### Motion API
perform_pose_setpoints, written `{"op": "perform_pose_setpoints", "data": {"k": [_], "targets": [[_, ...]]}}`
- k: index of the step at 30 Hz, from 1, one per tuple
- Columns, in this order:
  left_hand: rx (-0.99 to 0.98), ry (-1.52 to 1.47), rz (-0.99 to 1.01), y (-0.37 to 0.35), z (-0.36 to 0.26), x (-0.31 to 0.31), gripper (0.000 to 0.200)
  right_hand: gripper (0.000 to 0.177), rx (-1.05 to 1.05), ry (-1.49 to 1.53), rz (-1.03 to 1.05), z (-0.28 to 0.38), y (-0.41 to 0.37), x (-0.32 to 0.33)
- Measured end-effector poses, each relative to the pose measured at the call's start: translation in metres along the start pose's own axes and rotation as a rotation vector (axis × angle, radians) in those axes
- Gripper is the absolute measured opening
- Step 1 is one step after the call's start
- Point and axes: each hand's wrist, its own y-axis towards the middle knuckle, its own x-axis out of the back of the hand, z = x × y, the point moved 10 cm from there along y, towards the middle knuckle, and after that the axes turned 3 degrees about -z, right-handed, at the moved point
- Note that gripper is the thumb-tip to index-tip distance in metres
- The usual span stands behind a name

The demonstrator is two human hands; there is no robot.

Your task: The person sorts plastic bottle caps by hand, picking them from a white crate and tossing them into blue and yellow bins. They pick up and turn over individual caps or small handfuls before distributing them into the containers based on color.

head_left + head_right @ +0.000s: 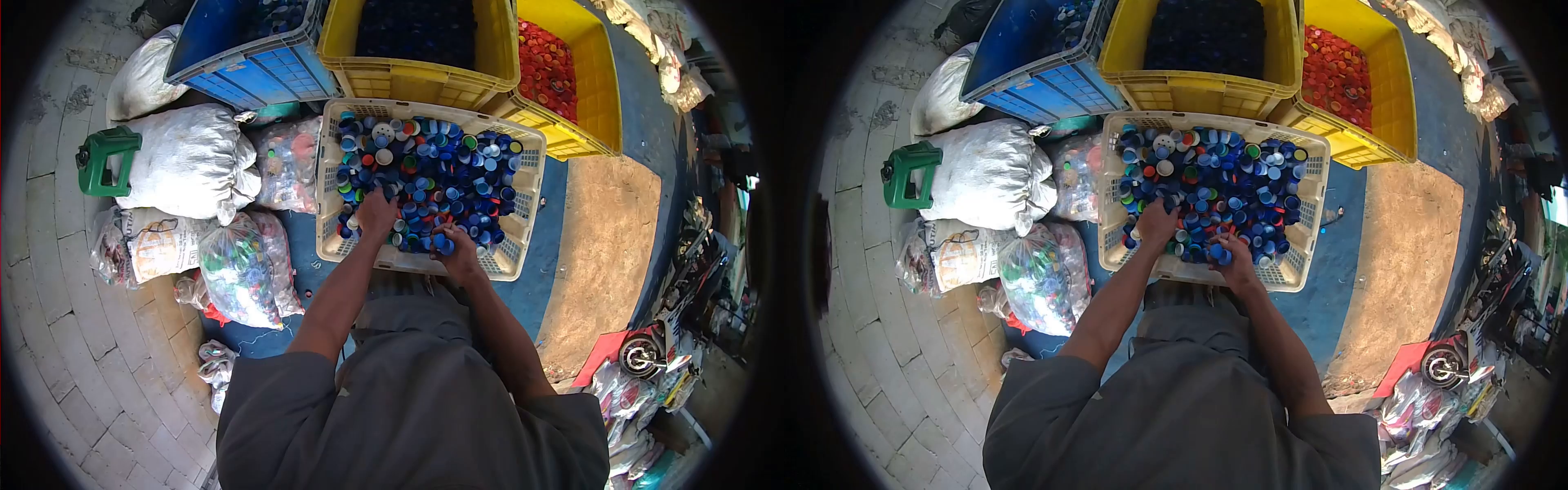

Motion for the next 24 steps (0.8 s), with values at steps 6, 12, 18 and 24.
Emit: {"op": "perform_pose_setpoints", "data": {"k": [6,12,18,24], "targets": [[-0.100,-0.119,-0.153,-0.007,-0.007,0.020,0.036,0.024,0.001,0.013,-0.030,0.003,0.005,0.004],[-0.179,-0.616,-0.267,-0.028,0.000,0.056,0.030,0.022,0.005,-0.006,-0.074,0.011,0.018,-0.004],[0.231,-1.633,0.195,-0.052,0.015,0.053,0.027,0.022,0.052,-0.352,-0.164,0.020,0.062,-0.010],[0.340,-2.148,0.316,-0.075,0.032,0.064,0.028,0.043,0.517,-1.310,-0.200,0.059,0.102,-0.061]]}}
